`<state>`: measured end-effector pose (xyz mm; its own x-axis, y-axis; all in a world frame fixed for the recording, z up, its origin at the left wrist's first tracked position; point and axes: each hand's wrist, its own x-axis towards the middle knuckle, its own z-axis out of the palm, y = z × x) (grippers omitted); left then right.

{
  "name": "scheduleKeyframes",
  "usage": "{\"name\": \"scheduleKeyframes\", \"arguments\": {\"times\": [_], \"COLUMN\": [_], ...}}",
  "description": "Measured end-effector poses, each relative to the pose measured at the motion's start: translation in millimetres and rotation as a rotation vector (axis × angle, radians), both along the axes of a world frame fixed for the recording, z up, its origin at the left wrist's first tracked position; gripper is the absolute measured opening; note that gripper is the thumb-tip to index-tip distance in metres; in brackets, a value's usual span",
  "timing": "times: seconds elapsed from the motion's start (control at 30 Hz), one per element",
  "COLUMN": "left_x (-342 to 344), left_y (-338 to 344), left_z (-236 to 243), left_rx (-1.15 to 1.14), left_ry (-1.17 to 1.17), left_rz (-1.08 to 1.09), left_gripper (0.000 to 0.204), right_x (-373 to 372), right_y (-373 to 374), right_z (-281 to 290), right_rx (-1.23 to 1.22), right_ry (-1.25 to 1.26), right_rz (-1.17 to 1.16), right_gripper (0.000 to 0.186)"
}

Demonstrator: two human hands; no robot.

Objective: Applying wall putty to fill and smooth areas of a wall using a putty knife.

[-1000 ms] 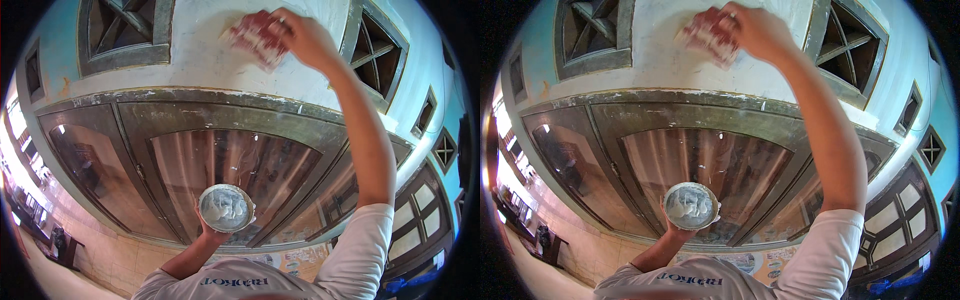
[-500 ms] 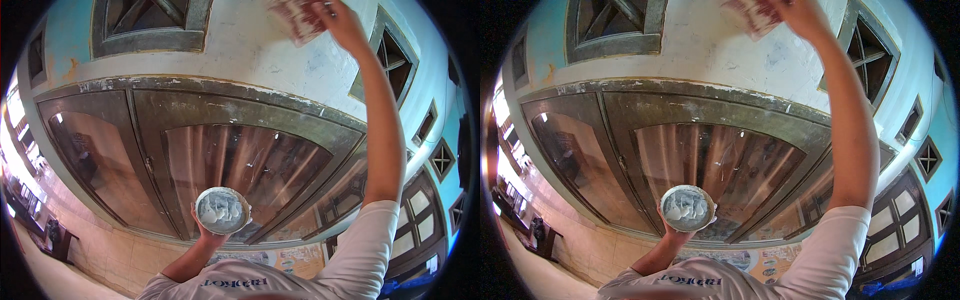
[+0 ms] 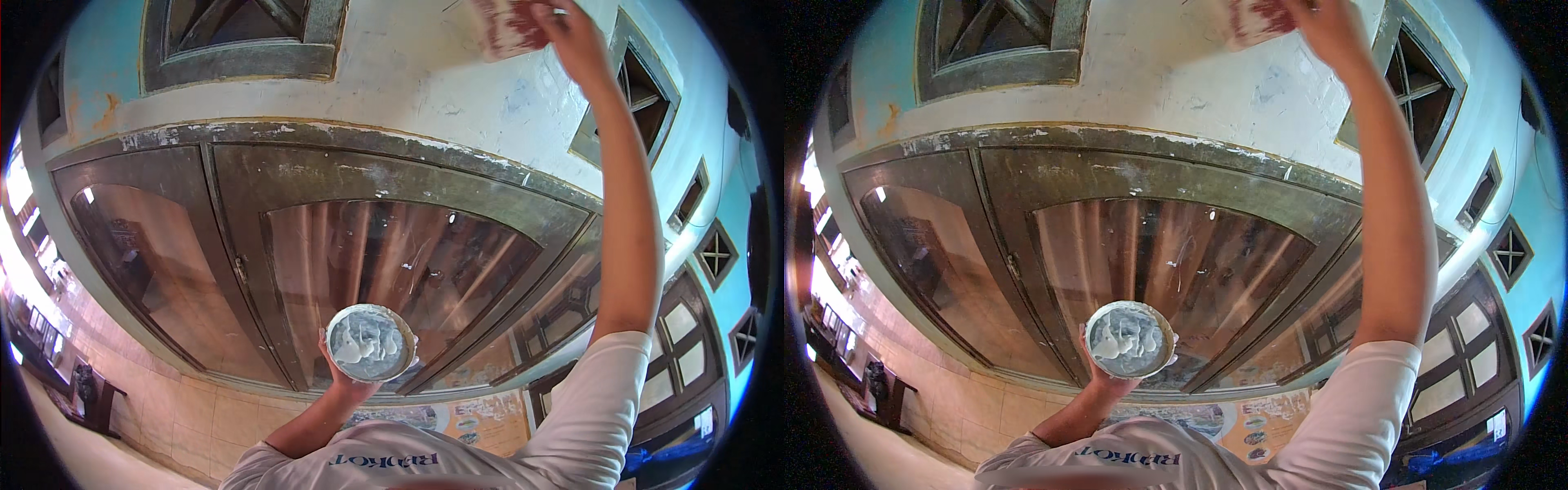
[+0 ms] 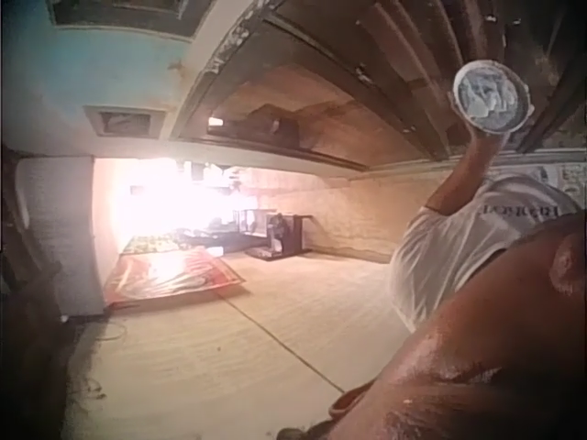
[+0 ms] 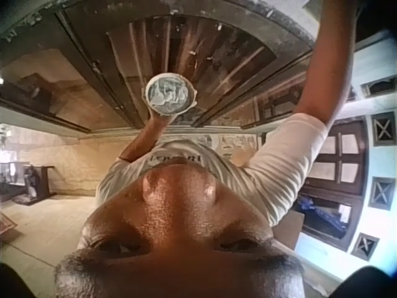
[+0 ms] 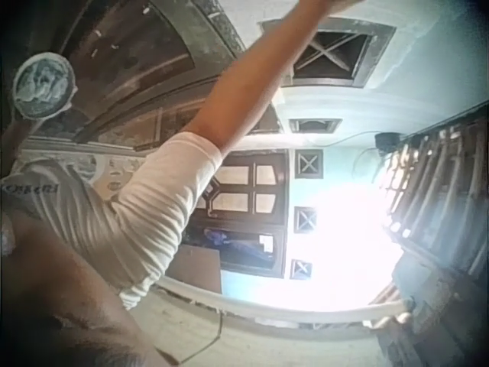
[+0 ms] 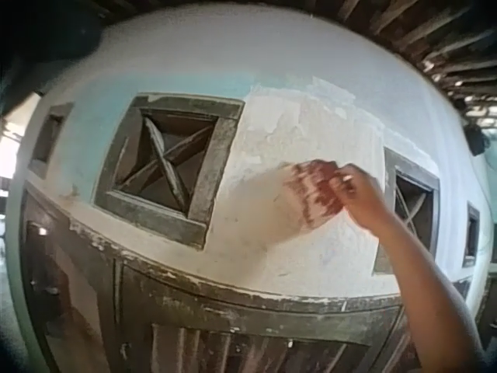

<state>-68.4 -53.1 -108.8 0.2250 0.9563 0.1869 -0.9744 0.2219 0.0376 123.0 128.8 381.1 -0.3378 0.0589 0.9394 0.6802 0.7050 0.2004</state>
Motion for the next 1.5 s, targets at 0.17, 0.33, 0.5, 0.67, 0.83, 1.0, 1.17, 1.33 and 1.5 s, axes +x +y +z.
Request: {"name": "scheduleKeyframes", "arguments": {"times": [0.17,0.33,0.5,0.67,0.83,1.0,1.17,1.33,1.5], "left_x": [-1.2,5.2,3.4,1.5,4.2,0.7,2.0,5.9,5.9], "left_y": [0.6,0.5,1.8,-1.1,-1.6,1.9,-3.6,-5.2,-8.5], "left_z": [1.3,8.5,-7.0,4.9,-0.6,-9.7,3.0,9.1,10.0], "left_rx": [-0.025,-0.019,-0.034,0.126,-0.040,-0.013,-0.064,0.033,-0.001], "left_ry": [0.019,0.097,0.114,0.120,0.131,0.103,-0.048,0.107,0.021], "left_rz": [0.048,0.021,0.062,0.060,0.073,-0.016,-0.008,0.021,-0.070], "left_gripper": [0.086,0.090,0.091,0.090,0.089,0.088,0.089,0.091,0.094], "right_x": [8.9,-35.2,76.3,45.0,-1.9,129.6,139.1,-21.3,-84.6], "right_y": [-8.9,-15.4,19.2,2.7,-4.1,27.4,-4.4,-27.0,-63.7], "right_z": [-1.2,-35.6,25.1,6.7,-15.8,45.7,62.9,-8.7,-22.0], "right_rx": [-0.134,-0.039,-0.151,-0.175,-0.201,-0.046,-0.026,-0.244,-0.198], "right_ry": [0.026,-0.148,0.217,0.237,0.032,0.404,0.564,-0.178,-0.411], "right_rz": [0.210,-0.026,0.005,0.147,0.017,-0.150,-0.064,0.064,-0.226], "right_gripper": [0.037,0.037,0.051,0.052,0.039,0.056,0.055,0.041,0.027]}}
